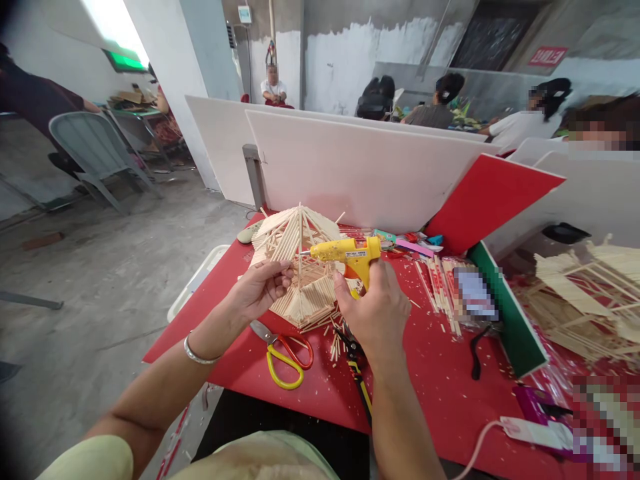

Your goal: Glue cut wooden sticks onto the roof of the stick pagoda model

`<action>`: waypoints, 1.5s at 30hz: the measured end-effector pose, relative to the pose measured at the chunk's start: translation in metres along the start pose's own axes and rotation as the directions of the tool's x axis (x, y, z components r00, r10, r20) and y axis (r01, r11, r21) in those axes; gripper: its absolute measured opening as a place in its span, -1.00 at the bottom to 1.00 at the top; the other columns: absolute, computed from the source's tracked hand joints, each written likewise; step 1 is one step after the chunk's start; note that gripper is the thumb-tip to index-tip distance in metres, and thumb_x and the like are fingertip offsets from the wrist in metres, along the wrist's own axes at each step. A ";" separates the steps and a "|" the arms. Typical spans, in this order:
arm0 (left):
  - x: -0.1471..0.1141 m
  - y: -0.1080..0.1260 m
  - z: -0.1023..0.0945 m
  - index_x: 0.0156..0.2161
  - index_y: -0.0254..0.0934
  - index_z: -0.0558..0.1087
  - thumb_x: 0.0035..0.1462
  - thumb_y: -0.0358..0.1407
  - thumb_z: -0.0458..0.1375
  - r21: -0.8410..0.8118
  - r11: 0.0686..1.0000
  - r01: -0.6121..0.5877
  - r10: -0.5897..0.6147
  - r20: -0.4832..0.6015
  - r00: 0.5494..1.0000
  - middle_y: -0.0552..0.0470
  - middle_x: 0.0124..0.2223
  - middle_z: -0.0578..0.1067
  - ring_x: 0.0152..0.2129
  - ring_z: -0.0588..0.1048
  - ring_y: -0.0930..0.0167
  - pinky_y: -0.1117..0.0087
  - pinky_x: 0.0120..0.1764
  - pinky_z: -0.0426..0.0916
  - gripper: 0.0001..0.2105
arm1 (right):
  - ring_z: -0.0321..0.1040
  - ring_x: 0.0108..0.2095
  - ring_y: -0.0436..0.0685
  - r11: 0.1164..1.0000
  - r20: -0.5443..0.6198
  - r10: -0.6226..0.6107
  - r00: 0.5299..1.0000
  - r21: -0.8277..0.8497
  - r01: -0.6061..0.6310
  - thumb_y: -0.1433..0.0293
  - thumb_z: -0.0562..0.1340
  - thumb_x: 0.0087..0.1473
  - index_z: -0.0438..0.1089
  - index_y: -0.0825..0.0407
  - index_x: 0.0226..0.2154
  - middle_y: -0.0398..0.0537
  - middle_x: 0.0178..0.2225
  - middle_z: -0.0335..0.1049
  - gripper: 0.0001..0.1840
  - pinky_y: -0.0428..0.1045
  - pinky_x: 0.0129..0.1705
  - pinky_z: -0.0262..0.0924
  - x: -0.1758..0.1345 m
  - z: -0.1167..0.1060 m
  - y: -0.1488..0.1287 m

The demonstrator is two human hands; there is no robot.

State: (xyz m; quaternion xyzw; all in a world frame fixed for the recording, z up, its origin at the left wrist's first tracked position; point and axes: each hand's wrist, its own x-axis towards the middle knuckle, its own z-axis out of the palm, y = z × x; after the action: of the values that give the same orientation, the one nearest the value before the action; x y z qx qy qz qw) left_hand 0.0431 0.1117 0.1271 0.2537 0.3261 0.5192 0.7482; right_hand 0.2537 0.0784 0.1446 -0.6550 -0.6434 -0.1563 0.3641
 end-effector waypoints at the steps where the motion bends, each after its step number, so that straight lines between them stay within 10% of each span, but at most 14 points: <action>1: 0.000 0.000 0.000 -0.33 -0.47 0.51 0.06 -0.45 0.26 -0.001 1.000 -0.002 0.002 0.004 1.000 0.02 -0.47 0.51 -0.64 0.48 0.57 0.63 -0.62 0.35 -0.92 | 0.28 -0.39 0.13 1.000 -0.009 -0.002 1.000 -0.005 0.002 -0.01 0.23 0.05 0.33 0.03 -0.17 -0.05 -0.36 0.36 -0.52 -0.01 -0.42 0.00 0.000 0.001 0.000; 18: -0.006 -0.006 -0.004 -0.37 -0.46 0.48 -0.05 -0.43 0.38 -0.011 1.000 0.010 -0.010 0.009 1.000 0.01 -0.46 0.50 -0.64 0.43 0.61 0.66 -0.65 0.29 -0.83 | 0.25 -0.44 0.12 0.989 0.053 0.102 0.993 0.101 -0.107 -0.04 0.23 0.04 0.31 -0.02 -0.28 -0.11 -0.45 0.30 -0.56 -0.01 -0.43 0.02 -0.003 -0.006 0.005; 26: -0.056 -0.029 -0.026 -0.31 -0.36 0.47 0.06 -0.33 0.34 0.049 0.990 0.135 -0.140 0.132 0.981 0.05 -0.44 0.50 -0.66 0.43 0.59 0.64 -0.66 0.31 -0.84 | 0.28 -0.44 0.16 0.902 0.330 0.432 0.839 -0.174 -0.395 -0.21 0.27 -0.16 0.34 0.02 -0.24 -0.02 -0.39 0.39 -0.31 0.00 -0.43 0.07 -0.080 -0.005 0.127; 32: -0.079 -0.085 -0.039 -0.31 -0.35 0.49 0.05 -0.26 0.35 0.072 0.965 0.254 -0.261 0.136 0.956 0.02 -0.45 0.50 -0.68 0.43 0.53 0.59 -0.70 0.28 -0.80 | 0.37 -0.37 0.24 0.807 0.423 0.582 0.694 -0.404 -0.430 0.12 0.16 0.09 0.42 0.11 -0.20 0.15 -0.36 0.47 -0.59 0.03 -0.36 0.06 -0.150 0.021 0.200; 40: -0.083 -0.129 -0.062 -0.32 -0.37 0.51 0.01 -0.21 0.37 -0.016 0.954 0.298 -0.298 -0.010 0.954 0.03 -0.47 0.47 -0.63 0.40 0.56 0.60 -0.64 0.23 -0.75 | 0.36 -0.29 0.30 0.800 0.405 0.574 0.712 -0.466 -0.379 0.16 0.11 0.12 0.44 0.17 -0.11 0.24 -0.30 0.46 -0.54 0.08 -0.28 0.09 -0.167 0.039 0.199; 45: -0.086 -0.139 -0.072 -0.32 -0.36 0.49 0.02 -0.23 0.36 -0.048 0.959 0.278 -0.280 -0.032 0.960 0.00 -0.44 0.49 -0.51 0.47 0.49 0.56 -0.54 0.28 -0.77 | 0.30 -0.05 0.37 0.829 0.212 0.470 0.857 -0.440 -0.345 0.18 0.16 0.10 0.39 0.15 0.06 0.31 -0.09 0.41 -0.46 0.15 -0.11 0.16 -0.173 0.031 0.175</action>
State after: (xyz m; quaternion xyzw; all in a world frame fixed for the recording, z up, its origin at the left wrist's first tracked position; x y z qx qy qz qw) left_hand 0.0523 -0.0124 -0.0007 0.1792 0.3615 0.4203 0.8128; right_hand 0.3912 -0.0105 -0.0416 -0.8533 -0.4918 -0.0923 0.1466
